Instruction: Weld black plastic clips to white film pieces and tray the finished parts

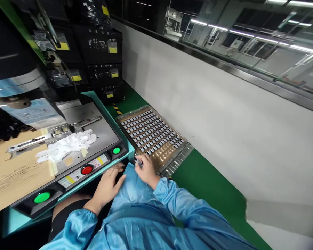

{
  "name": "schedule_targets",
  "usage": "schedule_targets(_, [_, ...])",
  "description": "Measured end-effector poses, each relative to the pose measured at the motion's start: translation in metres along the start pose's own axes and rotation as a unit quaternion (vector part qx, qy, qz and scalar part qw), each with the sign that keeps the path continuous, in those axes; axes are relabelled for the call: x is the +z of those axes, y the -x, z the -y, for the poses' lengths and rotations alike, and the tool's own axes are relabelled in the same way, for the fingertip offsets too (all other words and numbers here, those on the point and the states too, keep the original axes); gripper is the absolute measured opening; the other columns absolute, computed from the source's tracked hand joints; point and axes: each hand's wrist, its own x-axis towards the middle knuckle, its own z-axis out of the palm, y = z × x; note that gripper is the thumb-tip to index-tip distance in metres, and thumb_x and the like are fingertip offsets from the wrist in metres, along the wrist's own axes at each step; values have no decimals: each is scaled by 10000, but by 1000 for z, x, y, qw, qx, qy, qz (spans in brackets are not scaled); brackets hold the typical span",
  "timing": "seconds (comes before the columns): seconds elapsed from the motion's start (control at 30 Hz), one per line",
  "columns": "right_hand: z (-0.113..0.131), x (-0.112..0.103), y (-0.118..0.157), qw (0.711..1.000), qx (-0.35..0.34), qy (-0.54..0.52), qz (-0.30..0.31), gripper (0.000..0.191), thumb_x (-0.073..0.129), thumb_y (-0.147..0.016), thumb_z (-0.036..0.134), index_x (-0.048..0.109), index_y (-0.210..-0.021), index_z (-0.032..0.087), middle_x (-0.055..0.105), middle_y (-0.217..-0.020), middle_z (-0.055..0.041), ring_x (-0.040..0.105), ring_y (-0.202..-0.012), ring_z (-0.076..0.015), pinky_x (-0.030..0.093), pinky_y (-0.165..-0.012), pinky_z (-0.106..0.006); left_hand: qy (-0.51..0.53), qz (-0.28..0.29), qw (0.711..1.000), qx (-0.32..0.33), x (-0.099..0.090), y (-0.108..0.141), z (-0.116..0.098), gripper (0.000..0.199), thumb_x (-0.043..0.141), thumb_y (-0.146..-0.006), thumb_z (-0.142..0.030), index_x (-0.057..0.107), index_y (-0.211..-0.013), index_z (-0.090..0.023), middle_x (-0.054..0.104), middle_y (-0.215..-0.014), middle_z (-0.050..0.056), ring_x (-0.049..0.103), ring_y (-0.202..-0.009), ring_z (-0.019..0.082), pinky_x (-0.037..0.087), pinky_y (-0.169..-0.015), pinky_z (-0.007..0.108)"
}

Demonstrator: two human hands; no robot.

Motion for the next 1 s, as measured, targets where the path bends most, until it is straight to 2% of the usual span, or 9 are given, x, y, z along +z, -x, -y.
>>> schedule_targets(0.1, [-68, -41, -9, 985, 138, 96, -41, 335, 614, -903, 179, 684, -1229, 213, 656, -1185, -77, 656, -989, -210, 551, -878, -331, -184, 7, 983, 26, 7, -1, 20, 455, 535, -1044, -537, 672, -1307, -192, 690, -1337, 177, 602, -1294, 390, 452, -1135, 580])
schedule_targets(0.2, [-123, -84, -20, 940, 257, 218, -49, 381, 599, -953, 201, 637, -1332, 198, 649, -1282, -102, 656, -1076, -227, 536, -886, -319, -235, -5, 971, 39, 13, 2, 32, 489, 485, -1064, -508, 617, -1388, -167, 646, -1414, 197, 575, -1346, 384, 431, -1179, 555])
schedule_targets(0.27, [-149, -104, -27, 915, 296, 270, -48, 366, 599, -973, 217, 618, -1337, 184, 651, -1306, -118, 655, -1089, -240, 524, -864, -316, -252, -11, 967, 31, 17, 3, 35, 501, 472, -1065, -516, 606, -1387, -158, 641, -1383, 199, 580, -1328, 380, 432, -1186, 535])
schedule_targets(0.33, [-166, -115, -33, 906, 309, 286, -44, 325, 589, -991, 228, 618, -1310, 176, 649, -1319, -130, 657, -1064, -244, 513, -832, -317, -262, -9, 965, 6, 20, 3, 35, 509, 450, -1068, -536, 604, -1370, -157, 646, -1304, 190, 609, -1266, 373, 467, -1150, 517])
schedule_targets(0.53, [-191, -112, -51, 905, 300, 300, -15, 283, 618, -997, 231, 628, -1277, 197, 666, -1291, -118, 642, -1086, -246, 488, -860, -317, -266, 31, 961, -65, 23, -8, 28, 456, 375, -1089, -506, 601, -1302, -172, 665, -1159, 147, 693, -1056, 323, 555, -1006, 479])
schedule_targets(0.7, [-205, -105, -61, 904, 301, 303, 5, 269, 623, -1000, 219, 623, -1268, 198, 670, -1289, -117, 641, -1072, -235, 485, -858, -307, -314, 64, 947, 21, 25, -18, 19, 404, 393, -1080, -369, 592, -1380, -184, 588, -1432, 195, 600, -1318, 354, 481, -1152, 499])
schedule_targets(0.77, [-208, -103, -63, 903, 302, 305, 9, 250, 613, -1011, 234, 623, -1258, 198, 664, -1281, -116, 641, -1064, -230, 488, -855, -301, -343, 74, 936, 32, 26, -20, 16, 425, 390, -1076, -337, 567, -1421, -162, 565, -1454, 212, 581, -1339, 366, 471, -1163, 509])
schedule_targets(0.9, [-212, -102, -64, 898, 307, 316, 1, 332, 630, -997, 285, 603, -1308, 171, 562, -1391, -161, 643, -1029, -226, 504, -865, -317, -388, 87, 918, -5, 29, -20, 12, 440, 345, -1094, -385, 582, -1346, -114, 591, -1290, 223, 677, -1105, 359, 559, -993, 501])
schedule_targets(1.0, [-215, -105, -66, 892, 310, 327, -8, 393, 630, -979, 254, 576, -1349, 133, 486, -1453, -211, 647, -977, -227, 509, -864, -340, -383, 86, 919, -45, 31, -19, 13, 474, 316, -1102, -451, 556, -1333, -114, 580, -1281, 223, 710, -989, 333, 583, -875, 466])
